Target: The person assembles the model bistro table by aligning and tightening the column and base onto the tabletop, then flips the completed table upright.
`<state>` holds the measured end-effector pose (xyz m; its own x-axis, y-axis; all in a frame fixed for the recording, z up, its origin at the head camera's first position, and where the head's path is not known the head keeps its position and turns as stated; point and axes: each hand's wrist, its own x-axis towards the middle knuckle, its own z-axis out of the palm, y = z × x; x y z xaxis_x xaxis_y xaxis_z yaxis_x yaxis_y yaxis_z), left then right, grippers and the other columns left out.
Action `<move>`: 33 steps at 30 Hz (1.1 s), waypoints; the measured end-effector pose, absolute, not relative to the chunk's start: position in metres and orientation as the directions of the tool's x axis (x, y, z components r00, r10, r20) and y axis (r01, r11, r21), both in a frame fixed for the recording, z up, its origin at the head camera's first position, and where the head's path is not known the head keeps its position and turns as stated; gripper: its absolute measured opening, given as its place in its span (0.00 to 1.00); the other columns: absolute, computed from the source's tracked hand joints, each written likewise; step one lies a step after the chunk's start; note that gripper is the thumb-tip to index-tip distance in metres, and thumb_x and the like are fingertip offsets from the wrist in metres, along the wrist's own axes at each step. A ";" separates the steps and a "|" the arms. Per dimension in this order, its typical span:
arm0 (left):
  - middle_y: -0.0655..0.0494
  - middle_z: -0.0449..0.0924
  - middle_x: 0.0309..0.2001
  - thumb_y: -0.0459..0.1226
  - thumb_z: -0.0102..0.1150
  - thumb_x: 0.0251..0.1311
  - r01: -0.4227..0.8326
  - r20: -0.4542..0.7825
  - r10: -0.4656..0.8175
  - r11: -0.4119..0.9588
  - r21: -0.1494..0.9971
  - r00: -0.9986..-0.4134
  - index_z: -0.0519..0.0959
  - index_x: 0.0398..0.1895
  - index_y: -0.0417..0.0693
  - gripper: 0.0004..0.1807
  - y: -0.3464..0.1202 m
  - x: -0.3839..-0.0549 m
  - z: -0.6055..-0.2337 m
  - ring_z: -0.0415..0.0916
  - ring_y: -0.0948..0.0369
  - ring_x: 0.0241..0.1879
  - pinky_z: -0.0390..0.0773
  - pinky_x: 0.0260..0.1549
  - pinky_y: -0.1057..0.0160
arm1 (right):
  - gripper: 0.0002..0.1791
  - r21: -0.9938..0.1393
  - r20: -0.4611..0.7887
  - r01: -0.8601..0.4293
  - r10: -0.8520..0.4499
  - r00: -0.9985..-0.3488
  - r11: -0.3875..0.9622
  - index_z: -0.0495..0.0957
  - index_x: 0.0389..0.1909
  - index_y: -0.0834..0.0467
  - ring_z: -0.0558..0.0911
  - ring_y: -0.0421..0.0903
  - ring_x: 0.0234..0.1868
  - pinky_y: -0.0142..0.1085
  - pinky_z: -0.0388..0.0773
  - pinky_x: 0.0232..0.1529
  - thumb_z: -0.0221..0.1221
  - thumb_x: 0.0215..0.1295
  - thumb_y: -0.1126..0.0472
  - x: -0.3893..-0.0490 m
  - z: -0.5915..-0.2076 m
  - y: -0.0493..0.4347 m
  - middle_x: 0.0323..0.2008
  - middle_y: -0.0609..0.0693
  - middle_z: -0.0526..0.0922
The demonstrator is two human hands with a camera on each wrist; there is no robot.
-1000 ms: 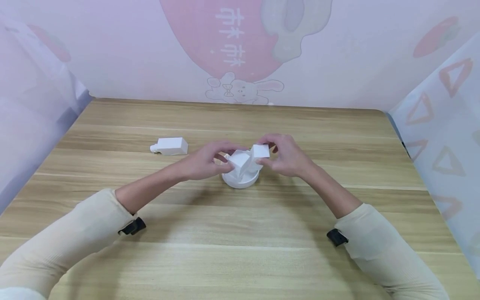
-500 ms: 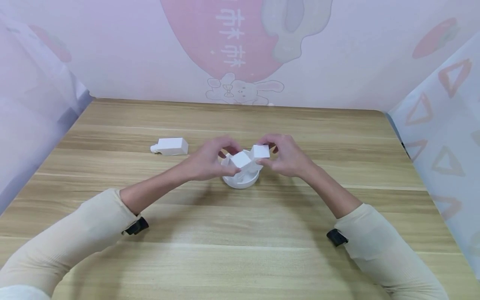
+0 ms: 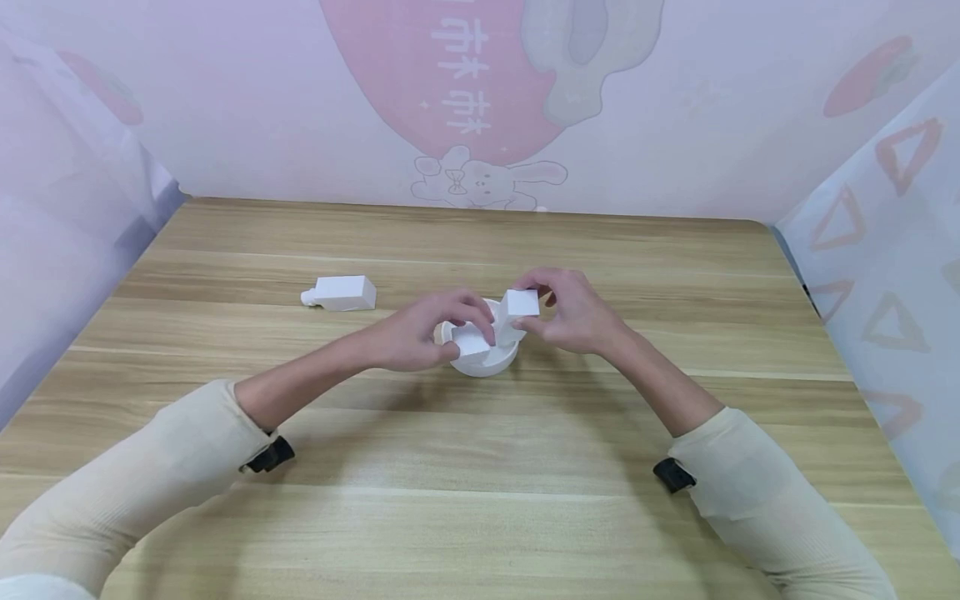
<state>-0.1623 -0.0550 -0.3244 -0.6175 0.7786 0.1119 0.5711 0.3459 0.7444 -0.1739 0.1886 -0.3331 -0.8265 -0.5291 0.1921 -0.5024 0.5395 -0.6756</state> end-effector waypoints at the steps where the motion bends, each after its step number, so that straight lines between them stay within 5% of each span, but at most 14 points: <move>1: 0.54 0.73 0.50 0.22 0.52 0.45 0.579 0.113 0.789 0.336 0.743 -0.603 0.82 0.39 0.51 0.21 -0.056 -0.162 -0.324 0.67 0.57 0.53 0.72 0.50 0.57 | 0.18 -0.675 0.193 -0.503 -0.529 -0.826 0.539 0.79 0.45 0.64 0.78 0.49 0.38 0.49 0.78 0.42 0.68 0.51 0.68 -0.174 -0.333 0.189 0.39 0.53 0.82; 7: 0.55 0.71 0.52 0.21 0.52 0.38 0.607 0.103 0.834 0.303 0.735 -0.542 0.78 0.47 0.50 0.29 -0.064 -0.162 -0.322 0.66 0.58 0.54 0.71 0.51 0.52 | 0.18 -0.675 0.202 -0.508 -0.529 -0.824 0.535 0.79 0.44 0.64 0.78 0.48 0.38 0.50 0.78 0.41 0.68 0.51 0.68 -0.173 -0.334 0.189 0.38 0.52 0.82; 11: 0.54 0.73 0.51 0.28 0.62 0.43 0.591 0.125 0.809 0.305 0.747 -0.574 0.73 0.53 0.46 0.28 -0.067 -0.161 -0.326 0.68 0.59 0.51 0.70 0.53 0.50 | 0.18 -0.678 0.209 -0.511 -0.527 -0.823 0.528 0.79 0.44 0.64 0.78 0.48 0.37 0.50 0.78 0.41 0.69 0.50 0.68 -0.174 -0.334 0.189 0.38 0.52 0.83; 15: 0.54 0.76 0.47 0.32 0.68 0.44 0.600 0.165 0.777 0.313 0.736 -0.607 0.74 0.49 0.44 0.25 -0.068 -0.163 -0.329 0.71 0.56 0.49 0.70 0.53 0.50 | 0.18 -0.675 0.209 -0.512 -0.528 -0.823 0.531 0.79 0.44 0.64 0.78 0.48 0.37 0.50 0.78 0.41 0.69 0.50 0.67 -0.174 -0.334 0.189 0.38 0.52 0.83; 27: 0.52 0.75 0.51 0.25 0.65 0.47 0.627 0.148 0.808 0.313 0.713 -0.571 0.79 0.50 0.46 0.23 -0.076 -0.168 -0.324 0.69 0.57 0.53 0.69 0.55 0.53 | 0.19 -0.682 0.198 -0.498 -0.521 -0.830 0.535 0.79 0.44 0.64 0.78 0.48 0.37 0.50 0.78 0.41 0.69 0.50 0.67 -0.174 -0.334 0.188 0.38 0.52 0.83; 33: 0.54 0.78 0.45 0.33 0.72 0.45 0.567 0.132 0.743 0.370 0.736 -0.656 0.76 0.50 0.41 0.25 -0.075 -0.164 -0.326 0.72 0.59 0.47 0.74 0.48 0.51 | 0.18 -0.684 0.202 -0.499 -0.518 -0.831 0.533 0.79 0.44 0.64 0.78 0.48 0.36 0.49 0.78 0.41 0.70 0.50 0.67 -0.174 -0.334 0.188 0.38 0.52 0.83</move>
<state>-0.1642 -0.0749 -0.3258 -0.6559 0.7433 0.1317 0.5673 0.3703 0.7356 -0.1736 0.1881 -0.3342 -0.8308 -0.5185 0.2024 -0.4989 0.5326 -0.6837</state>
